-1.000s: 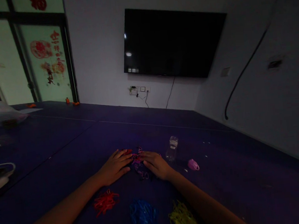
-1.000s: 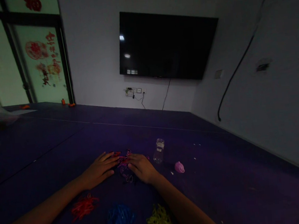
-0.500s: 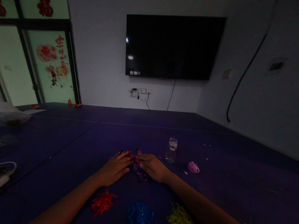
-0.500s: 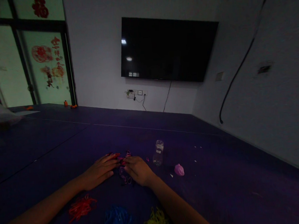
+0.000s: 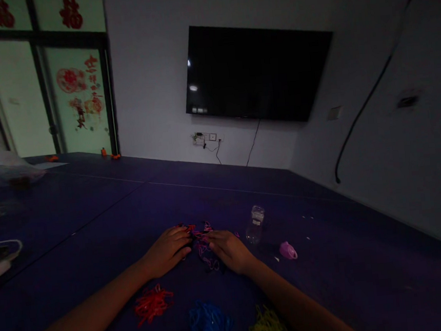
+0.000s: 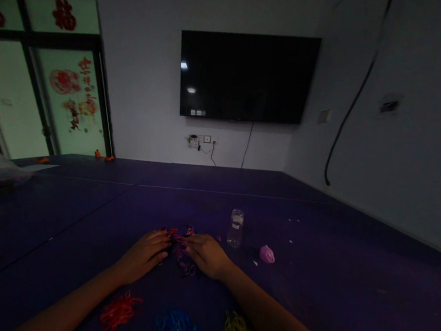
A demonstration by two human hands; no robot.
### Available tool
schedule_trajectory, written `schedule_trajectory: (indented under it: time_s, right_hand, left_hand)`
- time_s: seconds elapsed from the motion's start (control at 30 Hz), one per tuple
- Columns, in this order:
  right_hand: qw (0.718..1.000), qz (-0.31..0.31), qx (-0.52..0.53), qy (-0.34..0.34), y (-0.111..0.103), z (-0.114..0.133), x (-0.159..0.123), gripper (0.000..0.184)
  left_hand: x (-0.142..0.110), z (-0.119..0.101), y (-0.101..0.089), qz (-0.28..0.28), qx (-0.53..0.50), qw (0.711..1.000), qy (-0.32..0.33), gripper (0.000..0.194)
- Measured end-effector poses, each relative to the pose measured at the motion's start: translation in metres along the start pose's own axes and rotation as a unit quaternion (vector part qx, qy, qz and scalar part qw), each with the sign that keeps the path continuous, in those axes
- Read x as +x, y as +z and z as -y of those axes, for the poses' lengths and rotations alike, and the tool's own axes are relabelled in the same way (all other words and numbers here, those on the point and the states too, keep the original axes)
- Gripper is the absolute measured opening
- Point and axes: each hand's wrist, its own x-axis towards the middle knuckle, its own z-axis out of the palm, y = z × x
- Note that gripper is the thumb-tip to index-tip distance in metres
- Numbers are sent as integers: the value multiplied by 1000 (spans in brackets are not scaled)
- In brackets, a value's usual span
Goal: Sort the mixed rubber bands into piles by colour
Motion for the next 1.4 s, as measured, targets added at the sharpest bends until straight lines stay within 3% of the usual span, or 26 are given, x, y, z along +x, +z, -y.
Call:
schedule_trajectory:
  time_s: [0.57, 0.9, 1.4]
  right_hand:
    - [1000, -25, -10, 6, -4, 6, 0, 32]
    - [999, -23, -33, 20, -5, 6, 1, 37]
    - [1000, 28, -12, 7, 0, -2, 1, 34]
  left_hand:
    - [2, -3, -3, 5, -10, 1000, 4, 24]
    - [1, 2, 1, 4, -18, 1000, 14, 28]
    - [-2, 3, 3, 9, -18, 1000, 15, 22]
